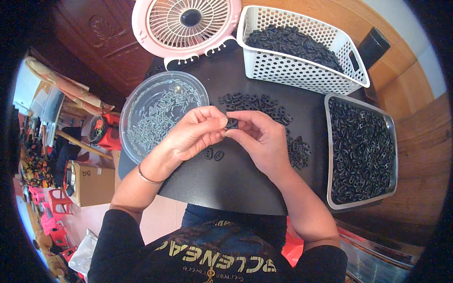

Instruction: The person sits at a table and repeatedly picks up small black plastic rings and silver screws. They insert the screws into the rings by hand and place the assembled units into a clear plastic container. The process is repetitive, involving picking, inserting, and placing components one by one.

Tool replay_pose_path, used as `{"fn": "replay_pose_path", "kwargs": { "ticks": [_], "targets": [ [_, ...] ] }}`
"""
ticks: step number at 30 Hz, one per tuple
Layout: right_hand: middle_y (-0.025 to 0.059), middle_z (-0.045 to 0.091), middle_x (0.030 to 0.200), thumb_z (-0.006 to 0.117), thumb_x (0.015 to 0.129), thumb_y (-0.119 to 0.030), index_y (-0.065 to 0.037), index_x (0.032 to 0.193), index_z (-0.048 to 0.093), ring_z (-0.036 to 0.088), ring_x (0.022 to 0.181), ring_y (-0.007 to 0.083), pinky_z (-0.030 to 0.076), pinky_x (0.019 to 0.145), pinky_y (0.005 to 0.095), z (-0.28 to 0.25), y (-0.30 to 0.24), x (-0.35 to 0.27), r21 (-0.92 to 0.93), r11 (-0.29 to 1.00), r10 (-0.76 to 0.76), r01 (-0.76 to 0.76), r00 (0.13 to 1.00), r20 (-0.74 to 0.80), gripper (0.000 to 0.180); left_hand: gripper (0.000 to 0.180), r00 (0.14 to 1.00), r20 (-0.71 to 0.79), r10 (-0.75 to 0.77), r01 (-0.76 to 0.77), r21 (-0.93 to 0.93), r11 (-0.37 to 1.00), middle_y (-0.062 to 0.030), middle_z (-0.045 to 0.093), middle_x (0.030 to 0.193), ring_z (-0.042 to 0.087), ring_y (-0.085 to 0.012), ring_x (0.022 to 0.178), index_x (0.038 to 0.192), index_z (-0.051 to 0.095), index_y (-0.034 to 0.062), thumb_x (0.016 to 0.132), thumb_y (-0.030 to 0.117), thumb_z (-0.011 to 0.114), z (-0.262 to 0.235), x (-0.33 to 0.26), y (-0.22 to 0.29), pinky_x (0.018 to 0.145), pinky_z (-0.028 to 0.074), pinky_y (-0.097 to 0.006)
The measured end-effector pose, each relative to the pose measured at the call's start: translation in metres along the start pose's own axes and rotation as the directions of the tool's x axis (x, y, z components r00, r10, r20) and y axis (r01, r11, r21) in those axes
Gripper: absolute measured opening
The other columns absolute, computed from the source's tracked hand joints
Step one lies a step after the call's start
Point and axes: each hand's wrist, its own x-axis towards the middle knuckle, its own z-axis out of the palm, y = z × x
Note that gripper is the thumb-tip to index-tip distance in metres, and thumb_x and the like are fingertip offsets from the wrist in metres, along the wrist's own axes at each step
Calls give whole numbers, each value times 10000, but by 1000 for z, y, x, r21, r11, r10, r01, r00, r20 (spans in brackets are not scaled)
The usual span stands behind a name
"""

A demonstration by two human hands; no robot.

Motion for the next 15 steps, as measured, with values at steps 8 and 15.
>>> {"fn": "replay_pose_path", "kwargs": {
  "ticks": [8, 15],
  "targets": [
    [-24, 549, 752, 681, 716, -10, -46, 993, 622, 518, 685, 31, 441, 638, 168, -2, -4, 1, 81, 995, 52, -56, 997, 50, 286, 36, 998, 20, -54, 54, -17, 998, -39, 598, 785, 593, -105, 700, 841, 568, 34, 823, 63, 579, -2, -1, 1, 634, 505, -193],
    [-27, 546, 741, 682, 712, -1, -44, 997, 617, 512, 668, 25, 438, 626, 161, -2, -1, -1, 85, 995, 46, -50, 998, 51, 295, 26, 999, -20, -25, 26, 58, 998, -47, 604, 775, 595, -100, 689, 833, 572, 28, 813, 40, 584, 2, -1, 3, 623, 505, -190]
  ]
}}
